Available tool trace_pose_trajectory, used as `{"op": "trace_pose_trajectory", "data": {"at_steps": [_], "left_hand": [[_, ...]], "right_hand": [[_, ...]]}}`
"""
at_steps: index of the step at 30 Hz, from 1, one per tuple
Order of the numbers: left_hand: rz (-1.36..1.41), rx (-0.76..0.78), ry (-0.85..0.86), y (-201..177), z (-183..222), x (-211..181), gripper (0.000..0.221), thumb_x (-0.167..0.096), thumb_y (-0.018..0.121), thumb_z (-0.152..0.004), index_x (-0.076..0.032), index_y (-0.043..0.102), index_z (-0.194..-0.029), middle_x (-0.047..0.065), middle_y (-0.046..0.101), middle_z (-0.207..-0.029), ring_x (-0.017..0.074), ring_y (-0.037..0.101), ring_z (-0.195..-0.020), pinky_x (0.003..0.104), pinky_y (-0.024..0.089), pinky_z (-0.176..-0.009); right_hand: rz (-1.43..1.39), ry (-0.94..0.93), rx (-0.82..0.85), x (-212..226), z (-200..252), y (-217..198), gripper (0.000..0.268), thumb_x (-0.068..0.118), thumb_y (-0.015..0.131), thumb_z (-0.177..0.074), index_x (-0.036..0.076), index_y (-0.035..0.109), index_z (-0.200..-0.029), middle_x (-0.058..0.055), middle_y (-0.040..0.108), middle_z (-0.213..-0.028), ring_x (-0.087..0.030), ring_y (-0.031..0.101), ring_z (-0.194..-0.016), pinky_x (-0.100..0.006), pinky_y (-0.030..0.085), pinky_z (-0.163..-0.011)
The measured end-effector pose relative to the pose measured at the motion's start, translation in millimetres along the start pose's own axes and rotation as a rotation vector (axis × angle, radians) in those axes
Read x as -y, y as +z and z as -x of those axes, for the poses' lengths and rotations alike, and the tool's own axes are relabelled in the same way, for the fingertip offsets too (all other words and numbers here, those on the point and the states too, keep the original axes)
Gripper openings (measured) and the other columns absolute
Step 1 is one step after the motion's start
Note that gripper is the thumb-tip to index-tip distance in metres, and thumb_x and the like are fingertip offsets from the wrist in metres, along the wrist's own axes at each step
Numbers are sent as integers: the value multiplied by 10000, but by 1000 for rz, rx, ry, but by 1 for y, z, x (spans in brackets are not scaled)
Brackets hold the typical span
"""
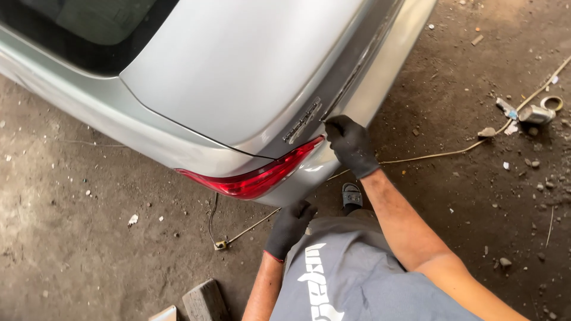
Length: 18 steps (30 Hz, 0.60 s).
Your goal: Removing car emblems from the rear trunk lid using a thin wire or string to saw through the adhesive.
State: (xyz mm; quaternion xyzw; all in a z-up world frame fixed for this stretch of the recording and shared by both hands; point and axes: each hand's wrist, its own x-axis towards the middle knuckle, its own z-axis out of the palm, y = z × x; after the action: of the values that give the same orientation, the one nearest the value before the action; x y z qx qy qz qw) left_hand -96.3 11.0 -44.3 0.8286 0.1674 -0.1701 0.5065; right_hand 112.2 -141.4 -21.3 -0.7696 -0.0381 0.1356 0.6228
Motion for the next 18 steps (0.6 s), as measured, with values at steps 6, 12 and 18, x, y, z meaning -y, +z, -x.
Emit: {"op": "trace_pose_trajectory", "data": {"at_steps": [6,12,18], "left_hand": [[218,-19,-7,-10,-12,-18,279,-237,810,-908,17,703,-946,72,634,-715,117,576,-650,294,490,-598],[317,-37,58,-11,-24,-27,231,-184,769,-882,-22,714,-1038,35,696,-816,83,615,-720,257,521,-659],[-22,-147,125,-3,2,61,454,-175,807,-832,-82,656,-1250,63,724,-977,147,677,-863,347,556,-756]], "right_hand": [[21,22,-71,-1,-8,12,241,202,628,-982,33,741,-1111,-78,753,-796,-117,695,-671,-297,591,-659],[-91,34,10,10,7,-2,280,186,605,-983,20,703,-1186,-84,734,-799,-124,686,-661,-302,593,-636],[-81,39,127,-13,1,-20,280,185,643,-979,-2,694,-1182,-68,747,-889,-103,716,-745,-285,626,-701]]}}
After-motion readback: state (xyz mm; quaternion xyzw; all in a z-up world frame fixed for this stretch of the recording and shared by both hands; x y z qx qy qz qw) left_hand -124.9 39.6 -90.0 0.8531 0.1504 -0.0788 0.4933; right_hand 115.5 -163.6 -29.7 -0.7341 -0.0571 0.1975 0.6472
